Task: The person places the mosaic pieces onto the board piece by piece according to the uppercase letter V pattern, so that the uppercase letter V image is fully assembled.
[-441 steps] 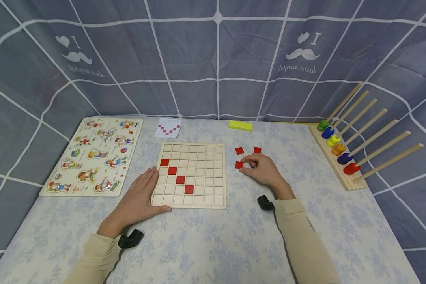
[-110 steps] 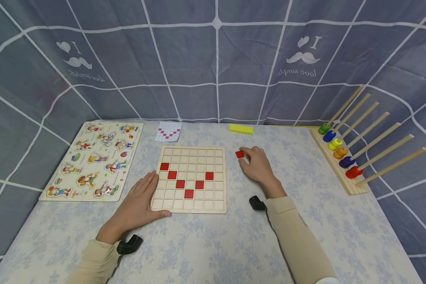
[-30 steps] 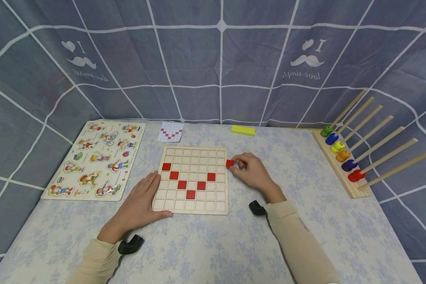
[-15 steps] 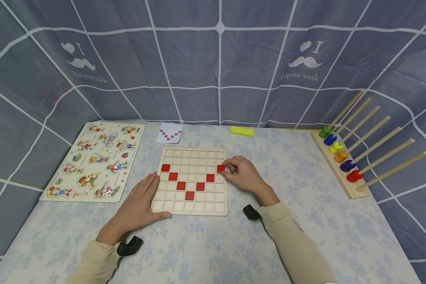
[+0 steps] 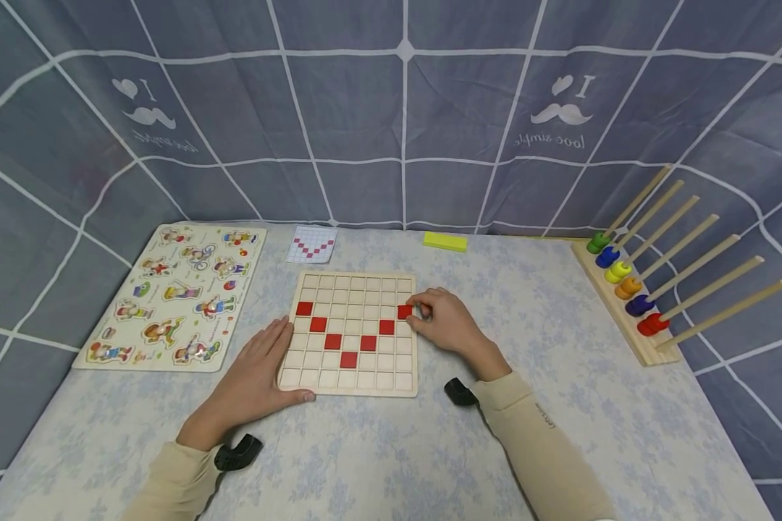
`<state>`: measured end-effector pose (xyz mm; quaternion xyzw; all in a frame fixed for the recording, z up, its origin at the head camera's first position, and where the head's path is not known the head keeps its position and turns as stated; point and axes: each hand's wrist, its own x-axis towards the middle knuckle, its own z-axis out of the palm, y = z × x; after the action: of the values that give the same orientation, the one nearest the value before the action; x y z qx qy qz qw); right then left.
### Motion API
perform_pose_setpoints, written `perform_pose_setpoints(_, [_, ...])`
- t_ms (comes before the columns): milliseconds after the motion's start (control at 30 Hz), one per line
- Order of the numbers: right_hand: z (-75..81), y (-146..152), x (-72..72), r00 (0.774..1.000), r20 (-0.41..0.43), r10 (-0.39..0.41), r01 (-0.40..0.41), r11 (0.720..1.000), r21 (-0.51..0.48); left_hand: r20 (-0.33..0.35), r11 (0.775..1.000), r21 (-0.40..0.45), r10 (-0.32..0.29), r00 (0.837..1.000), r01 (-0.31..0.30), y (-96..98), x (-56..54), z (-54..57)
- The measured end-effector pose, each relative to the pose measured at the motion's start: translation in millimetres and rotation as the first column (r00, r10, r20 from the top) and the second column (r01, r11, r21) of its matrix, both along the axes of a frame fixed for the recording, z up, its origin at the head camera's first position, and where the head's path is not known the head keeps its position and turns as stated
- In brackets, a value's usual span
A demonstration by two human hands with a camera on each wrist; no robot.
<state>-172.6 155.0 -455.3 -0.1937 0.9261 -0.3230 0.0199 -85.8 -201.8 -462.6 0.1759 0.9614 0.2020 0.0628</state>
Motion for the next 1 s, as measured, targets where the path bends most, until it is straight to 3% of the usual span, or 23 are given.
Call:
perform_pose_setpoints(567, [7.3, -9.0, 2.9, 0.999, 0.032, -0.037, 0.036, 0.999, 0.036, -0.014, 1.000, -0.003, 0.001, 1.000, -0.001, -1.3, 1.6, -0.8])
perform_pose_setpoints(1000, [6.9, -9.5, 3.7, 0.994, 0.090, -0.056, 0.057, 0.998, -0.016, -0.014, 1.000, -0.007, 0.002, 1.000, -0.002, -0.7, 3.7, 1.3])
